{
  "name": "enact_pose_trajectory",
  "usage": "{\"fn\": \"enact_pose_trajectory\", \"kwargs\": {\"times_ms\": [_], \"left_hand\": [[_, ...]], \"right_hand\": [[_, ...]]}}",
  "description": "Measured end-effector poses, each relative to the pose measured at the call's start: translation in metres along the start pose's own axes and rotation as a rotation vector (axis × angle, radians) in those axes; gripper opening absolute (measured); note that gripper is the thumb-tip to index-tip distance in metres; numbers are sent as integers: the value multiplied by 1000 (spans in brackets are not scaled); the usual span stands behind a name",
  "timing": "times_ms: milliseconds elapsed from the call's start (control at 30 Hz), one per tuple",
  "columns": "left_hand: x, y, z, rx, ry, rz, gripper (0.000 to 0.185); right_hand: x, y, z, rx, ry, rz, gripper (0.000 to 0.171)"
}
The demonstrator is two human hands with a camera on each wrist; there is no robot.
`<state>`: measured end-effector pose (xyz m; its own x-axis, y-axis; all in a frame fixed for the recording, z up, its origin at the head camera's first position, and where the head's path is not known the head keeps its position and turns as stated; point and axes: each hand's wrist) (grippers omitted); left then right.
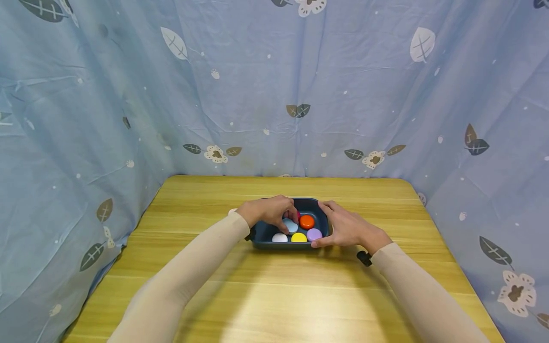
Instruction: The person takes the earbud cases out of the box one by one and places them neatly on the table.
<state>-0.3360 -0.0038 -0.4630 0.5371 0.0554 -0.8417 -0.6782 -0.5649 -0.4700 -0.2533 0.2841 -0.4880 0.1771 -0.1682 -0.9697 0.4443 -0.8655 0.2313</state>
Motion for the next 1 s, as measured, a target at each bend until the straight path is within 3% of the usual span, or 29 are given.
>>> {"fn": "enact_pose_trajectory", "kwargs": {"times_ms": [400,633,1000], "left_hand": [[-1,4,-13,47,-98,-6,35],[-1,5,-28,83,-167,20,37],[0,14,-66,27,-350,37,38]], "right_hand": [[0,0,-1,0,-1,0,140],[0,1,-1,-6,-4,1,139],[3,-1,-2,-5,-15,-4,138]]}}
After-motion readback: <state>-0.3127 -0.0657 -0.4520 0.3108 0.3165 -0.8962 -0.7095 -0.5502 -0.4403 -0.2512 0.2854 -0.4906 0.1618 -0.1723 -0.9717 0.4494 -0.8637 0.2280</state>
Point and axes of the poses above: each hand's wrist, its own z-axis towards the middle knuckle, its own x-axis out of the palm, y = z × x, and after that the axes turned 6 degrees about -z, right-handed
